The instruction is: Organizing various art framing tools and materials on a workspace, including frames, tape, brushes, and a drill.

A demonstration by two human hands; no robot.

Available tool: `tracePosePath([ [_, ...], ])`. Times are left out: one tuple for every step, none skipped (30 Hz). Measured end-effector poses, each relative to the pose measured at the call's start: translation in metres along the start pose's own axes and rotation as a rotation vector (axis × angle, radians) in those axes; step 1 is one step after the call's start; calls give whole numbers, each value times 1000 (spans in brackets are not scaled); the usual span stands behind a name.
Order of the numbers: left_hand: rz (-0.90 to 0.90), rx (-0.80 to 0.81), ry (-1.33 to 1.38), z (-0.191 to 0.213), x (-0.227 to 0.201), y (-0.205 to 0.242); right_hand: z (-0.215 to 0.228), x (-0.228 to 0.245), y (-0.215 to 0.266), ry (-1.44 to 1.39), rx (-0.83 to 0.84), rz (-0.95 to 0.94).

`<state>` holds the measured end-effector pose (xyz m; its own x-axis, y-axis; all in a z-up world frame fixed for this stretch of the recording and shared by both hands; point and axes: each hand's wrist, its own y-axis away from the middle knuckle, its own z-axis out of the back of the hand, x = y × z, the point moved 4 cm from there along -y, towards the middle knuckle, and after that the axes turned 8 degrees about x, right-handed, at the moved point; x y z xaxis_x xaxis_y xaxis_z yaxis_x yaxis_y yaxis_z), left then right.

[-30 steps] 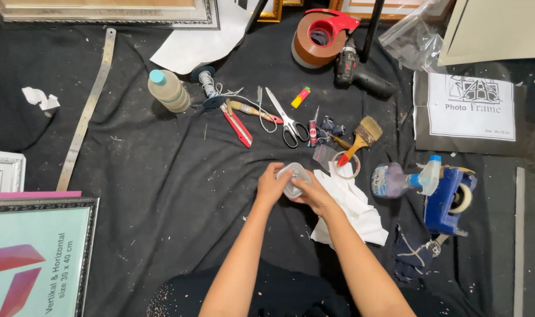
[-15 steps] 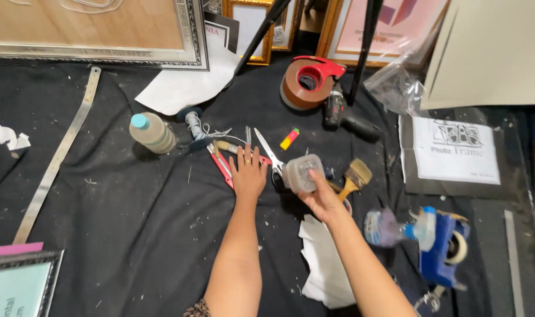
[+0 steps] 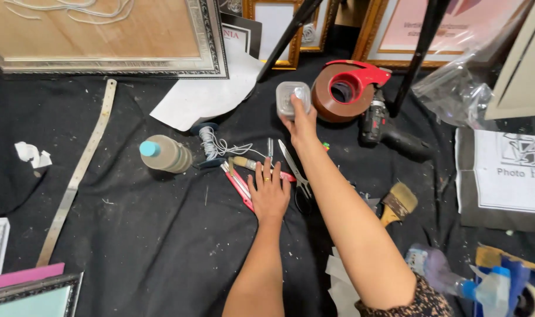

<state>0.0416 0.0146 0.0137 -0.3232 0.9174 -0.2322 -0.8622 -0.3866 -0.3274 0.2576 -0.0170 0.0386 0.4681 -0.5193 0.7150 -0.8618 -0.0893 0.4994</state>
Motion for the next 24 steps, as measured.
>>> tracePosePath([
  [1,1,-5,-2,1,-2,1,-7,-13,-3,2,-4],
  [3,-15,-14,-2,1,-2,8,-12,-24,41,-87,13],
  [5,-30,-22,-2,1,-1,14,-18,-34,84,-176,30],
  [7,-28,-21,-2,0,-1,8,-16,-28,87,-176,28],
  [11,-23,-20,-2,0,0,3,-13,-22,73,-212,42],
  [13,-23,-19,-3,0,-1,-3,-9,-16,56,-244,61],
  [14,-25,-18,-4,-1,-2,-12,-1,-11,57,-242,63],
  [15,-32,-25,-4,-1,-1,-21,5,-5,6,-232,89],
  [17,-38,-32,-5,0,0,-30,10,1,-45,-222,115],
  [19,-28,-40,-5,0,0,-24,5,-13,-45,-226,103],
  [17,-31,-27,-4,1,0,-19,-1,-28,-53,-222,69],
  [13,-36,-10,-3,-1,-1,-13,-4,-42,-60,-219,41],
  [13,-28,-12,-4,1,-2,-14,-2,-33,-60,-225,35],
  [14,-37,-16,-5,0,-1,-14,1,-24,-3,-203,-1],
  [14,-45,-21,-5,0,-1,-14,4,-15,54,-181,-37],
  [23,-36,-20,-3,0,-2,-6,7,-5,62,-185,-45],
  [16,-54,-23,0,-1,-3,3,8,6,143,-187,-92],
  [9,-71,-24,3,-2,-3,12,11,18,225,-190,-137],
  [18,-61,-21,3,-1,0,30,4,33,235,-195,-146],
  [15,-72,-21,2,-1,-1,44,4,46,327,-153,-64],
  [12,-84,-21,1,-1,-3,57,5,59,418,-110,17],
  [15,-80,-15,1,-1,-2,74,-5,76,424,-115,17],
  [22,-86,-23,1,-2,-2,86,-6,95,646,-88,204],
  [29,-96,-33,2,-1,-4,94,-10,115,865,-54,396],
])
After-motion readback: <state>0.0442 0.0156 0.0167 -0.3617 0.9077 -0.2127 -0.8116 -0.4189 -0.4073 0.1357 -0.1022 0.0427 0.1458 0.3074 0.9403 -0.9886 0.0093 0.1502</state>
